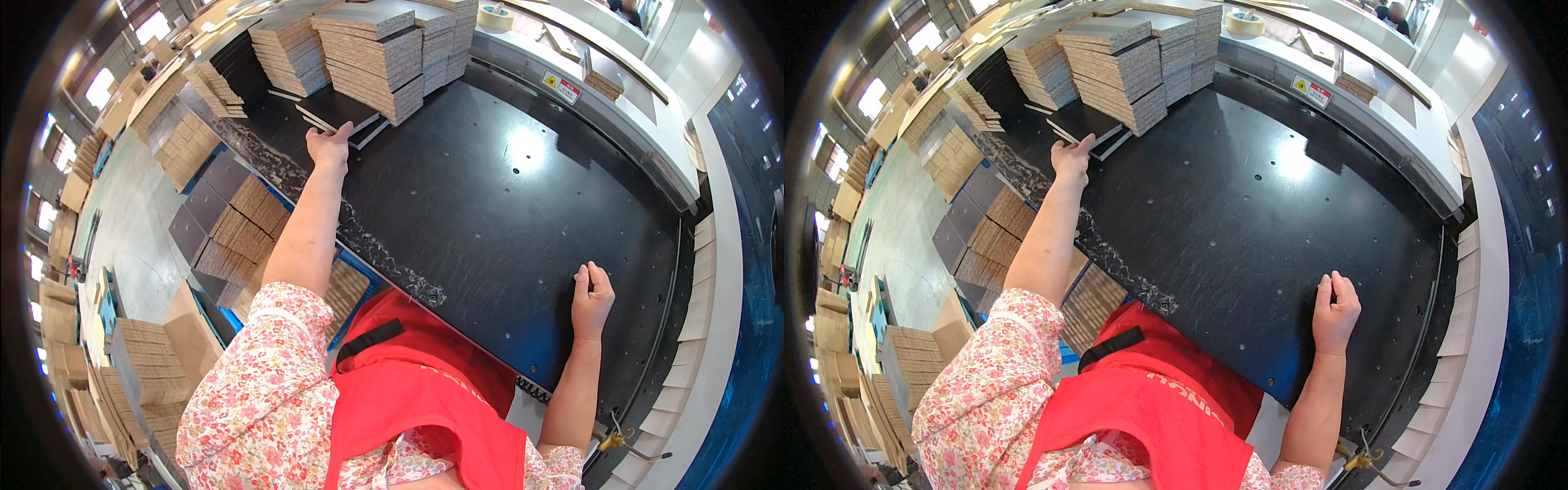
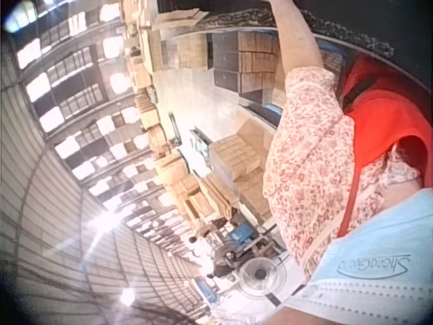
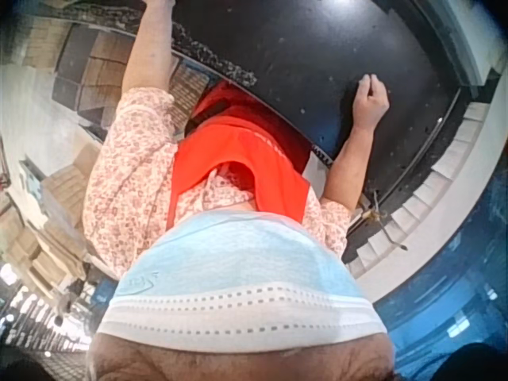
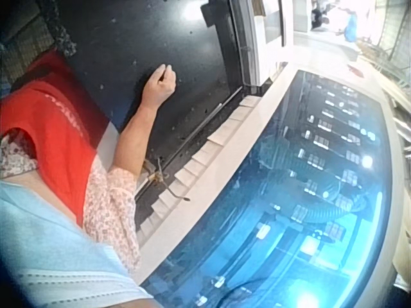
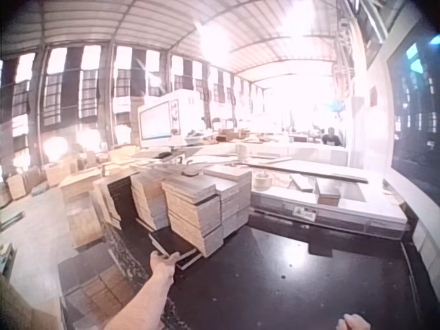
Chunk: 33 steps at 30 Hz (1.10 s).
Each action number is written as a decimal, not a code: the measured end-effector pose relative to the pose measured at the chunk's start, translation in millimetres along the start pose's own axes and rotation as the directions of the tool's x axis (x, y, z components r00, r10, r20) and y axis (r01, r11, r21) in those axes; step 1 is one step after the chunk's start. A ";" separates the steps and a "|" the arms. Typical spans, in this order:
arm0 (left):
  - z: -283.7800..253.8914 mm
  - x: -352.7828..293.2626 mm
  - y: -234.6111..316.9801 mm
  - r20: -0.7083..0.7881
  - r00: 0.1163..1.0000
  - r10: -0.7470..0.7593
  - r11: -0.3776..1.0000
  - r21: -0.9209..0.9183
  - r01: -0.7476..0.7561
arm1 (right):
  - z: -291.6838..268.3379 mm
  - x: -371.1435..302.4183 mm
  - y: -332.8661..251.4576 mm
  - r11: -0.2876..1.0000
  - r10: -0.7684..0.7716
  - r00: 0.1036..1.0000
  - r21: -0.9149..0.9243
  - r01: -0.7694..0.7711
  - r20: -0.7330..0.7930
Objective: The person picks up dark wood panels from a stack, places them into a machinery slot for processing, and luego places the processed panels onto a different stack on a blue pallet.
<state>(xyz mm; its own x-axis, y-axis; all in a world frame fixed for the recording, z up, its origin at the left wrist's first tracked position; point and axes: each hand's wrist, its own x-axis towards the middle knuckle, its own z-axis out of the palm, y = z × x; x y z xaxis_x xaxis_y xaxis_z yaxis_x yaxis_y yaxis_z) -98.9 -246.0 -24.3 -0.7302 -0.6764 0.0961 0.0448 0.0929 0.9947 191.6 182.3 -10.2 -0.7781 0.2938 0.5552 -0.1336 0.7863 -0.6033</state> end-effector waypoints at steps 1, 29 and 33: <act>-3.2 5.4 3.2 0.122 0.988 -0.091 0.993 -0.060 0.099 | -0.4 -0.1 -0.2 1.000 -0.002 1.000 -0.001 0.002 -0.001; 30.0 -124.8 71.2 0.638 0.316 0.702 0.448 -0.052 -0.892 | 1.0 5.1 -6.1 0.998 0.041 0.999 0.040 -0.040 -0.036; 60.2 -141.0 60.6 0.597 0.374 0.710 0.574 -0.183 -0.798 | 0.8 0.6 -0.3 0.993 0.103 0.995 0.054 -0.102 -0.019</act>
<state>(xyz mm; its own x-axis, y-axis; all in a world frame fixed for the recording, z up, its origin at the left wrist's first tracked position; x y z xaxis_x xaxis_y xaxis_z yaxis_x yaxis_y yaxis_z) -34.3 -101.0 20.2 -0.6484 0.2489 0.7195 0.7330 0.4595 0.5016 190.7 181.9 -10.2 -0.7758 0.3835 0.5010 -0.0867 0.7218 -0.6866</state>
